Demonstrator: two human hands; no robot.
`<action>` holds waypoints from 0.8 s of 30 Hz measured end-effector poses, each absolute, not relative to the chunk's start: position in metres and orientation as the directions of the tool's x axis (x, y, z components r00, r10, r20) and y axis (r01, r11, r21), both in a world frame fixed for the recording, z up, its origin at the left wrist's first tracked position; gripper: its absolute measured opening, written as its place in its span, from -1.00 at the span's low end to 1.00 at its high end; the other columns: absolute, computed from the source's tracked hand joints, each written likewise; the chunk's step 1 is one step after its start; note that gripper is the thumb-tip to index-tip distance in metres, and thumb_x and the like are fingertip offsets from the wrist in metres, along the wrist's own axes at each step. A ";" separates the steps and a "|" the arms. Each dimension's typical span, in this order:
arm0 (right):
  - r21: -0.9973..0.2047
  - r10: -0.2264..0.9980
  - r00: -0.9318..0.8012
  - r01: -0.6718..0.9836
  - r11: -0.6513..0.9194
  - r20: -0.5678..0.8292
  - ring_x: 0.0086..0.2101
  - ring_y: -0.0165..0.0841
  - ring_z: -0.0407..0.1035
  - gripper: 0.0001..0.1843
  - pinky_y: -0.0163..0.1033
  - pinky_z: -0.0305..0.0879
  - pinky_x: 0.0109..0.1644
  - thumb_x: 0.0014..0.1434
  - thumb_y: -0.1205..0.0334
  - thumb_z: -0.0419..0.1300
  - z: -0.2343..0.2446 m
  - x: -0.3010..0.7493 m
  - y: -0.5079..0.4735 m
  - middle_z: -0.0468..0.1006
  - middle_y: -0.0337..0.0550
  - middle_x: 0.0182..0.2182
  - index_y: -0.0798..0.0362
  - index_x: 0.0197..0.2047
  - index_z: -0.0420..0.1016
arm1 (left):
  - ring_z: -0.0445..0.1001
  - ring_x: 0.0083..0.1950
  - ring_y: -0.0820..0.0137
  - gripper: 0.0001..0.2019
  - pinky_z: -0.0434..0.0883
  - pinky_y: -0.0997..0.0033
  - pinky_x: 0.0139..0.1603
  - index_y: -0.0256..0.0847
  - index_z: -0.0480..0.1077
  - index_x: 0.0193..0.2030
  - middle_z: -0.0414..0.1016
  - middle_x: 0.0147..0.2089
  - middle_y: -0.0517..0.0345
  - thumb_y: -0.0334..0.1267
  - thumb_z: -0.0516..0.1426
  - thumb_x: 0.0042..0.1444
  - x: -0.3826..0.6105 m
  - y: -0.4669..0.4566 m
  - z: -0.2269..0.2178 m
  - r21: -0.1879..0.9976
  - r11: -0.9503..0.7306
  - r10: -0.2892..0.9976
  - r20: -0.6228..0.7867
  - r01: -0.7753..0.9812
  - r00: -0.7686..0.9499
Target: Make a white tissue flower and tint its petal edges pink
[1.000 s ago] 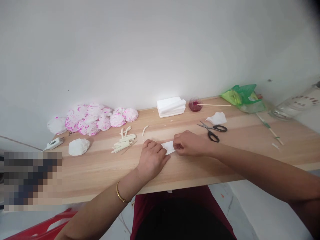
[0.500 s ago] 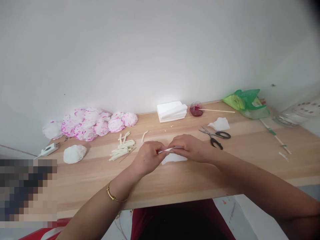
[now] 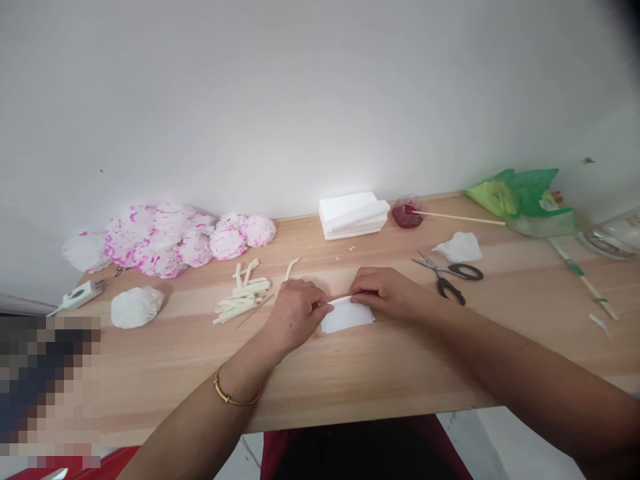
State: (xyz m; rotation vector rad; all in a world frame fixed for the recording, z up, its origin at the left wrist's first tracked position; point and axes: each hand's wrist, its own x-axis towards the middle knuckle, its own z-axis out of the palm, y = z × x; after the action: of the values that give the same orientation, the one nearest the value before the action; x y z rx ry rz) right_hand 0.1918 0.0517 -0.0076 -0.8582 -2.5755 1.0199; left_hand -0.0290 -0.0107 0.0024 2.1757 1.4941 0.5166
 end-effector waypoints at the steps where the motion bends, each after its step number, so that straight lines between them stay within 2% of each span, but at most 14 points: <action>1: -0.674 0.601 -0.799 0.443 0.592 0.003 -0.28 -0.32 0.37 -0.71 -0.26 0.25 -0.20 0.27 0.12 0.03 -0.007 0.192 0.052 0.49 -0.10 -0.32 0.06 -0.24 0.53 | 0.41 -0.27 0.37 -0.92 0.30 0.30 -0.14 -0.18 0.49 -0.40 0.50 -0.39 0.16 -0.31 0.18 0.08 -0.030 -0.010 0.001 0.540 -0.324 0.936 0.064 0.777 0.346; 5: -0.631 0.592 -0.806 0.465 0.621 -0.011 -0.27 -0.30 0.35 -0.76 -0.23 0.24 -0.18 0.27 0.18 0.02 -0.006 0.192 0.051 0.50 -0.11 -0.31 0.07 -0.24 0.48 | 0.40 -0.17 0.33 -0.90 0.30 0.27 -0.10 -0.16 0.50 -0.30 0.49 -0.26 0.11 -0.37 0.16 0.07 -0.033 -0.009 -0.004 0.488 -0.351 0.932 0.101 0.799 0.348; 10: -0.606 0.596 -0.802 0.461 0.648 0.027 -0.27 -0.31 0.35 -0.83 -0.24 0.24 -0.19 0.24 0.24 0.06 -0.011 0.193 0.051 0.50 -0.12 -0.31 0.06 -0.26 0.47 | 0.39 -0.17 0.30 -0.85 0.29 0.23 -0.08 -0.16 0.49 -0.22 0.46 -0.26 0.11 -0.35 0.16 0.06 -0.032 -0.010 -0.003 0.439 -0.360 0.930 0.095 0.823 0.356; 16: -0.583 0.590 -0.805 0.456 0.673 0.051 -0.27 -0.31 0.35 -0.84 -0.24 0.24 -0.19 0.21 0.29 0.07 -0.012 0.192 0.050 0.50 -0.12 -0.32 0.07 -0.27 0.48 | 0.39 -0.22 0.33 -0.87 0.27 0.24 -0.08 -0.18 0.48 -0.31 0.47 -0.31 0.12 -0.39 0.10 0.08 -0.030 -0.010 -0.004 0.383 -0.372 0.927 0.110 0.845 0.358; 24: -0.538 0.528 -0.839 0.388 0.748 0.131 -0.30 -0.35 0.34 -0.82 -0.28 0.25 -0.23 0.17 0.40 0.06 -0.014 0.197 0.050 0.49 -0.11 -0.31 0.08 -0.29 0.50 | 0.36 -0.21 0.31 -0.87 0.24 0.17 -0.03 -0.22 0.44 -0.33 0.47 -0.34 0.10 -0.41 0.06 0.10 -0.031 -0.012 -0.007 0.189 -0.489 0.870 0.174 0.851 0.461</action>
State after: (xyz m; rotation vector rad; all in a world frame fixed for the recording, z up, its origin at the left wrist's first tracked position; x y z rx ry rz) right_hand 0.1971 0.0501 -0.0140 -0.7160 -2.6736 0.7342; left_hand -0.0312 -0.0125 -0.0069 2.6203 1.5465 0.3815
